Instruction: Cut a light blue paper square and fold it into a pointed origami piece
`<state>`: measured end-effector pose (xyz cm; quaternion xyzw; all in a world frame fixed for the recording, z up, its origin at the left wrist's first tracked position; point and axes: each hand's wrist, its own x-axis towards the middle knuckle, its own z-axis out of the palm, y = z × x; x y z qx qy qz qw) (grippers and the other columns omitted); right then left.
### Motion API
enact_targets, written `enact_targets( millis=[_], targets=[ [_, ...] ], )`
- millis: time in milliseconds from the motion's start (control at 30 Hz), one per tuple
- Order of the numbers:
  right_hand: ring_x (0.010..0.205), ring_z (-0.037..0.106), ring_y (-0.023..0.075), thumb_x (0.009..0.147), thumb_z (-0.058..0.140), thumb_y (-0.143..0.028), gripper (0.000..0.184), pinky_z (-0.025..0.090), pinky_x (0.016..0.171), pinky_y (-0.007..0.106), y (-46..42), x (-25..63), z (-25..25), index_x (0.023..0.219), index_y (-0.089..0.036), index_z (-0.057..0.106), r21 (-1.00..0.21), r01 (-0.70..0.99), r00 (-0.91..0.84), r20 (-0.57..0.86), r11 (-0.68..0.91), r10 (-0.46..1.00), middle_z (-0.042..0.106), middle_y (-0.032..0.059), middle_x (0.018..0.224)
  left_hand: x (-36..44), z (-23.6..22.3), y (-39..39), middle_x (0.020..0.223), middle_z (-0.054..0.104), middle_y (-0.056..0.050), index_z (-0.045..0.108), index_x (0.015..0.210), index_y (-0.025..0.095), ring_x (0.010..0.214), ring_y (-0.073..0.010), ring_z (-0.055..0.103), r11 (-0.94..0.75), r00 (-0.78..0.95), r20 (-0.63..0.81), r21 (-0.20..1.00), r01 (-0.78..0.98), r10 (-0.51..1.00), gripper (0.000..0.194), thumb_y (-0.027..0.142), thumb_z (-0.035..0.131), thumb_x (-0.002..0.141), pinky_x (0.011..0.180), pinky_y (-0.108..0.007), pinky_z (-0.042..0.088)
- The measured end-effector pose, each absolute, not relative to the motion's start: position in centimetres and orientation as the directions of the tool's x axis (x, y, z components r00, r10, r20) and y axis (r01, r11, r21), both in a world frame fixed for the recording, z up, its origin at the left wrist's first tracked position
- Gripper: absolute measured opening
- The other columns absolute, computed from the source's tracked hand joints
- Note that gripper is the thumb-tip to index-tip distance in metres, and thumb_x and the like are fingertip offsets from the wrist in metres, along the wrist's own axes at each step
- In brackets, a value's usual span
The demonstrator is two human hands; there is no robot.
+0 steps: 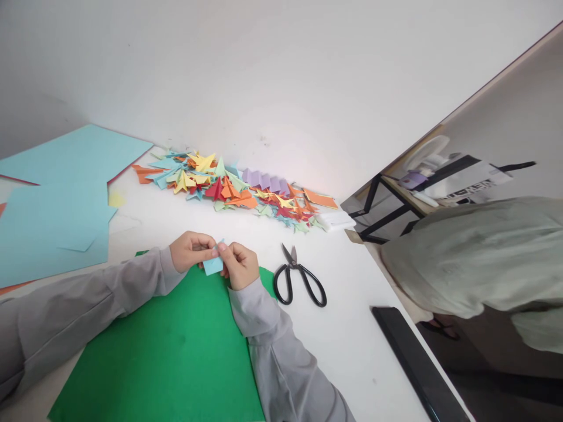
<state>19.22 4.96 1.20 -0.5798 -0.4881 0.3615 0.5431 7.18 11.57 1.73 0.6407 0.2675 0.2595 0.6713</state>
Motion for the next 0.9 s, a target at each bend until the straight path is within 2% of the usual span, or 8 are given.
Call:
enact_targets(
  millis=[100, 200, 333, 467, 600, 733, 833, 900],
  targets=[
    [0.03, 0.03, 0.0051, 0.069, 0.056, -0.048, 0.041, 0.023, 0.033, 0.02, 4.9, 19.3, 1.4, 0.043, -0.019, 0.041, -0.975, 0.209, 0.261, 0.128, 0.073, 0.957, 0.038, -0.007, 0.03, 7.1, 1.2, 11.5, 0.043, 0.043, 0.004, 0.049, 0.05, 0.012, 0.041, -0.0041, 0.037, -0.056, 0.77, 0.044, 0.998, -0.011, 0.637, 0.028, 0.034, 0.063, 0.06, 0.04, -0.018, 0.03],
    [0.031, 0.031, 0.0056, 0.07, 0.055, -0.048, 0.039, 0.022, 0.034, 0.021, 4.9, 19.2, 1.5, 0.046, -0.019, 0.042, -0.972, 0.217, 0.274, 0.149, 0.09, 0.95, 0.038, -0.007, 0.032, 7.1, 0.9, 11.5, 0.044, 0.043, 0.004, 0.052, 0.053, 0.011, 0.042, -0.0044, 0.036, -0.098, 0.788, 0.062, 0.995, -0.002, 0.612, 0.025, 0.033, 0.064, 0.059, 0.04, -0.019, 0.028],
    [0.033, 0.029, 0.0057, 0.072, 0.052, -0.046, 0.04, 0.021, 0.036, 0.022, 5.0, 19.2, 1.1, 0.046, -0.02, 0.039, -0.957, 0.262, 0.296, 0.204, 0.126, 0.933, 0.037, -0.0069, 0.034, 7.1, 0.9, 11.6, 0.048, 0.049, 0.002, 0.054, 0.057, 0.011, 0.045, -0.0065, 0.042, -0.044, 0.809, 0.044, 0.999, -0.022, 0.586, 0.022, 0.03, 0.064, 0.059, 0.043, -0.02, 0.033],
    [0.035, 0.024, 0.0056, 0.072, 0.051, -0.048, 0.043, 0.018, 0.036, 0.022, 5.1, 19.2, 0.8, 0.045, -0.02, 0.033, -0.939, 0.314, 0.286, 0.238, 0.144, 0.928, 0.033, -0.0078, 0.034, 7.2, 1.0, 11.8, 0.046, 0.048, 0.003, 0.052, 0.053, 0.011, 0.045, -0.0062, 0.042, 0.003, 0.83, 0.031, 0.999, -0.039, 0.557, 0.022, 0.029, 0.065, 0.056, 0.044, -0.02, 0.034],
    [0.033, 0.024, 0.005, 0.069, 0.054, -0.051, 0.044, 0.017, 0.035, 0.022, 5.0, 19.2, 1.1, 0.045, -0.02, 0.034, -0.966, 0.234, 0.271, 0.174, 0.111, 0.947, 0.033, -0.0081, 0.032, 7.2, 0.4, 12.2, 0.046, 0.049, 0.003, 0.054, 0.053, 0.01, 0.045, -0.0061, 0.042, 0.038, 0.847, 0.023, 0.998, -0.051, 0.53, 0.023, 0.03, 0.066, 0.055, 0.046, -0.02, 0.034],
    [0.029, 0.022, 0.0046, 0.066, 0.055, -0.055, 0.046, 0.015, 0.033, 0.022, 4.9, 19.2, 1.3, 0.042, -0.02, 0.036, -0.988, 0.141, 0.199, 0.085, 0.057, 0.976, 0.033, -0.0079, 0.029, 7.2, 0.2, 11.9, 0.053, 0.057, 0.0, 0.06, 0.059, 0.01, 0.051, -0.0095, 0.05, 0.124, 0.866, 0.006, 0.989, -0.079, 0.499, 0.022, 0.03, 0.066, 0.053, 0.051, -0.022, 0.039],
    [0.03, 0.02, 0.0045, 0.063, 0.058, -0.055, 0.047, 0.013, 0.034, 0.022, 5.1, 19.3, 0.9, 0.041, -0.02, 0.036, -0.988, 0.135, 0.151, 0.09, 0.07, 0.984, 0.029, -0.0086, 0.028, 7.2, 0.5, 11.3, 0.055, 0.059, -0.001, 0.063, 0.06, 0.011, 0.058, -0.0117, 0.054, 0.119, 0.841, 0.051, 0.984, -0.136, 0.538, 0.021, 0.029, 0.068, 0.05, 0.057, -0.023, 0.042],
    [0.031, 0.02, 0.0045, 0.064, 0.057, -0.054, 0.047, 0.013, 0.034, 0.022, 5.1, 19.3, 0.7, 0.041, -0.019, 0.037, -0.985, 0.148, 0.143, 0.11, 0.089, 0.984, 0.028, -0.0086, 0.029, 7.3, 0.6, 11.0, 0.051, 0.057, 0.001, 0.063, 0.057, 0.012, 0.057, -0.0117, 0.053, 0.088, 0.803, 0.041, 0.989, -0.116, 0.594, 0.02, 0.028, 0.07, 0.047, 0.054, -0.023, 0.042]
  ],
)
